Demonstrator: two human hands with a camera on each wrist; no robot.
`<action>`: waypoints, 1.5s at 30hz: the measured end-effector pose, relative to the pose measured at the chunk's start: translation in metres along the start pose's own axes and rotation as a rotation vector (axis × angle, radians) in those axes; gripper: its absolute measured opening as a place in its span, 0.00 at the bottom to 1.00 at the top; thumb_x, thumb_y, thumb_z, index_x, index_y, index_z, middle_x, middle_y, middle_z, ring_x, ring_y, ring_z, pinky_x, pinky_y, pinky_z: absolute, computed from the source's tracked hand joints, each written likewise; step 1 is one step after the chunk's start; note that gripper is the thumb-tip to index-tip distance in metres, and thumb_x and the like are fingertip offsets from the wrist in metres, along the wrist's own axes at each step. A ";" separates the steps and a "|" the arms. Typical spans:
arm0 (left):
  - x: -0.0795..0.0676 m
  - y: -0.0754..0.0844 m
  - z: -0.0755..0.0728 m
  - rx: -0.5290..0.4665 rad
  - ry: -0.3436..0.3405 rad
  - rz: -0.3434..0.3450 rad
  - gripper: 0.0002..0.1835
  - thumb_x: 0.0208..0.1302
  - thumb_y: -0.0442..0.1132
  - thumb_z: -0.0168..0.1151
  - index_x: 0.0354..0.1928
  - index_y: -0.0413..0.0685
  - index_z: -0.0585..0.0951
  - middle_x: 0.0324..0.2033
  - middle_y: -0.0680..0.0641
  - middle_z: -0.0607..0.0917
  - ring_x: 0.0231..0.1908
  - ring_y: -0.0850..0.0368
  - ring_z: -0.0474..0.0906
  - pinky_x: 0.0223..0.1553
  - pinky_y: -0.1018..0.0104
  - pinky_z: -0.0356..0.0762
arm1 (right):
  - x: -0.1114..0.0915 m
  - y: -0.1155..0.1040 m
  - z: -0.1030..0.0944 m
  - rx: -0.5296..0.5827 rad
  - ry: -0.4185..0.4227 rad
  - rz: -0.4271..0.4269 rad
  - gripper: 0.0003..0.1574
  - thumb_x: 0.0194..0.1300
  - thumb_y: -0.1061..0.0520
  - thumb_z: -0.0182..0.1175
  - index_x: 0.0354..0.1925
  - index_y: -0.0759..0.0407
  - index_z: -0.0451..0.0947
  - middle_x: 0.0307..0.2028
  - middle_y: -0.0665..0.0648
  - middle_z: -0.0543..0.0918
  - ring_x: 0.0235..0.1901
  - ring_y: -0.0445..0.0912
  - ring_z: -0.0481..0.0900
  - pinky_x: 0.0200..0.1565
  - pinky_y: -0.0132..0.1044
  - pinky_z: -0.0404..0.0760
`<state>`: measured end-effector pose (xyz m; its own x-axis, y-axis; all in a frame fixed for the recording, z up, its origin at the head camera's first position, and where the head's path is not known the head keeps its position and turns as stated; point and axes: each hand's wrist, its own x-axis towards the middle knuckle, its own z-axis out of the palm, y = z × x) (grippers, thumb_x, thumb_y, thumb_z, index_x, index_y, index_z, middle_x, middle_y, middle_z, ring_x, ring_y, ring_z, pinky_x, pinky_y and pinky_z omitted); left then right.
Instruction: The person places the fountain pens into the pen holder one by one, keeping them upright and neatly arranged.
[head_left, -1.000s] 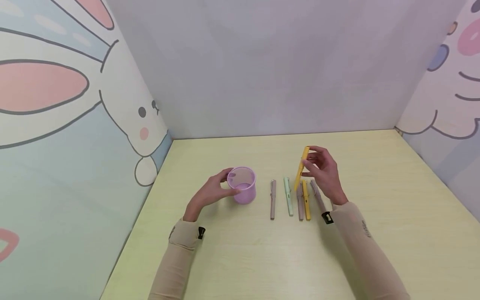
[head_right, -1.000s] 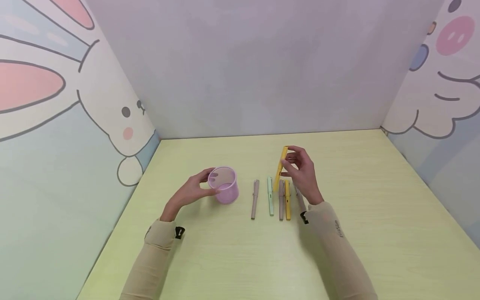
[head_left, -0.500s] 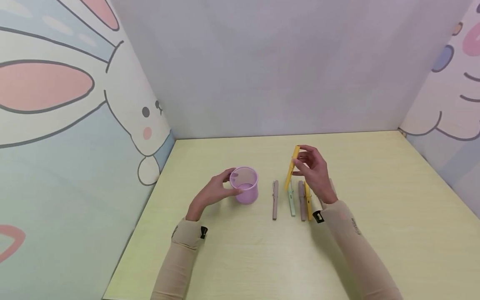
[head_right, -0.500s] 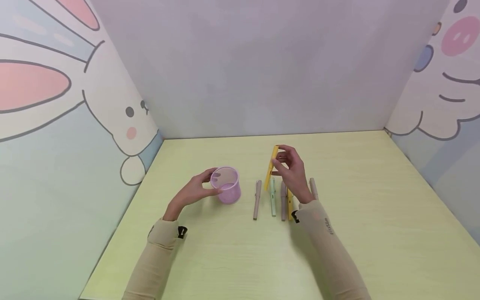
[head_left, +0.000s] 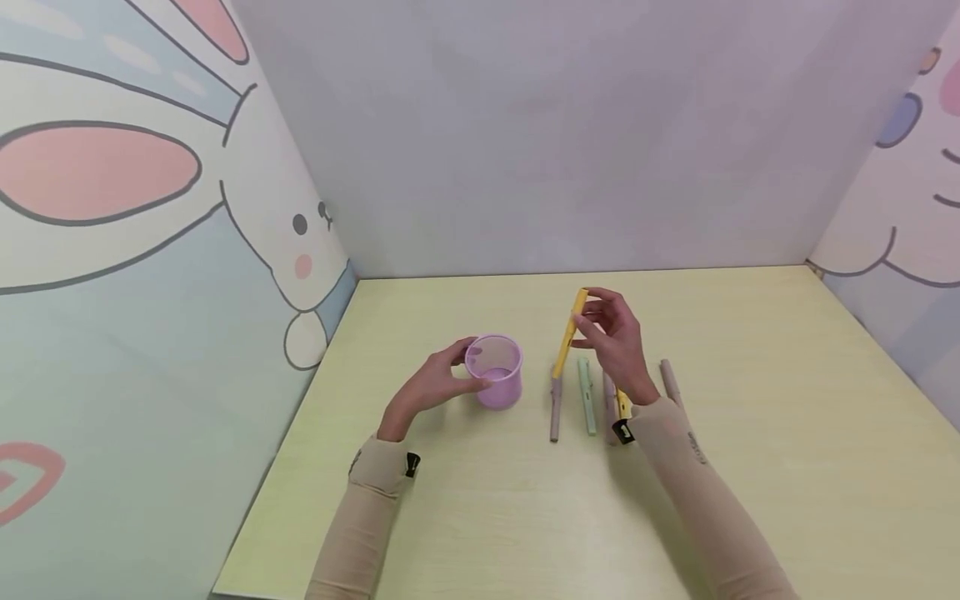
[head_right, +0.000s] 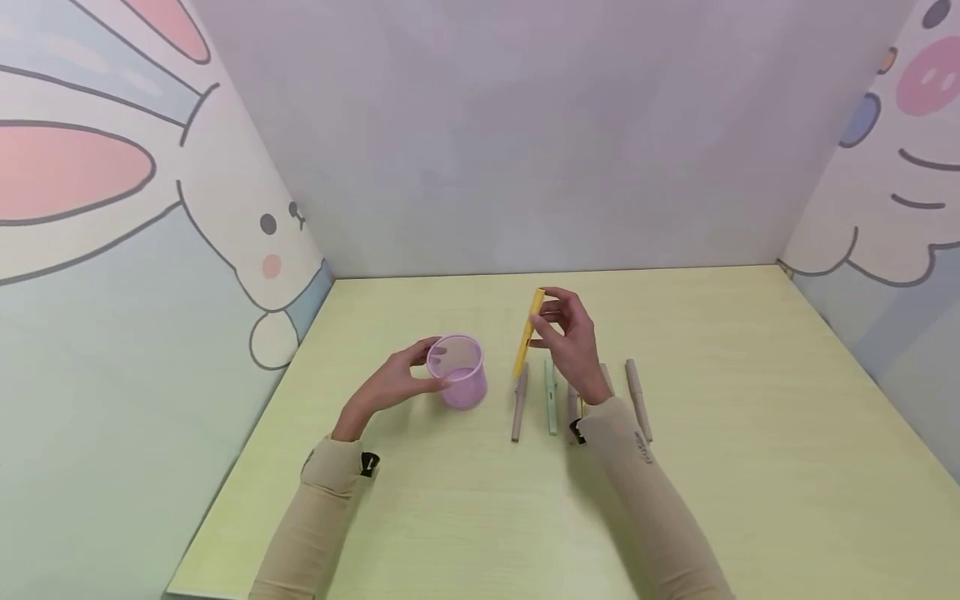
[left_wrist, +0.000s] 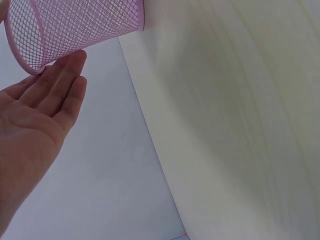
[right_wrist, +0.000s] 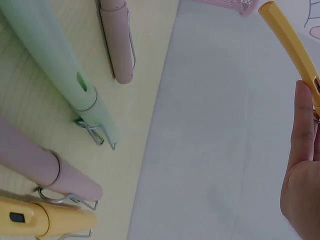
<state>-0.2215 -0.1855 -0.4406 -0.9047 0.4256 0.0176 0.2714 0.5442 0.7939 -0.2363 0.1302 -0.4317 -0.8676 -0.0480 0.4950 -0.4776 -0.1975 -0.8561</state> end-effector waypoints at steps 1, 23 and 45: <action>0.000 0.000 0.000 0.000 0.000 0.000 0.44 0.62 0.52 0.74 0.76 0.46 0.67 0.66 0.42 0.78 0.66 0.45 0.72 0.66 0.43 0.69 | 0.000 0.000 0.001 0.010 0.004 0.000 0.28 0.72 0.71 0.60 0.66 0.75 0.65 0.46 0.57 0.80 0.42 0.45 0.80 0.33 0.39 0.88; 0.004 0.004 -0.001 -0.004 -0.005 -0.005 0.44 0.62 0.49 0.74 0.76 0.44 0.66 0.66 0.42 0.77 0.67 0.44 0.72 0.67 0.43 0.69 | 0.017 0.003 0.029 0.074 0.027 -0.039 0.28 0.71 0.76 0.58 0.65 0.76 0.64 0.45 0.59 0.78 0.40 0.44 0.81 0.33 0.41 0.88; 0.007 0.003 -0.001 0.002 -0.007 -0.033 0.45 0.62 0.51 0.74 0.77 0.46 0.66 0.65 0.44 0.78 0.66 0.46 0.72 0.67 0.42 0.69 | 0.020 0.014 0.054 0.108 0.044 -0.032 0.27 0.70 0.76 0.59 0.64 0.76 0.63 0.45 0.57 0.79 0.40 0.43 0.81 0.35 0.41 0.88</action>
<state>-0.2278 -0.1819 -0.4375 -0.9107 0.4129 -0.0126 0.2425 0.5592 0.7927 -0.2527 0.0734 -0.4261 -0.8587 0.0023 0.5125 -0.4890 -0.3031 -0.8180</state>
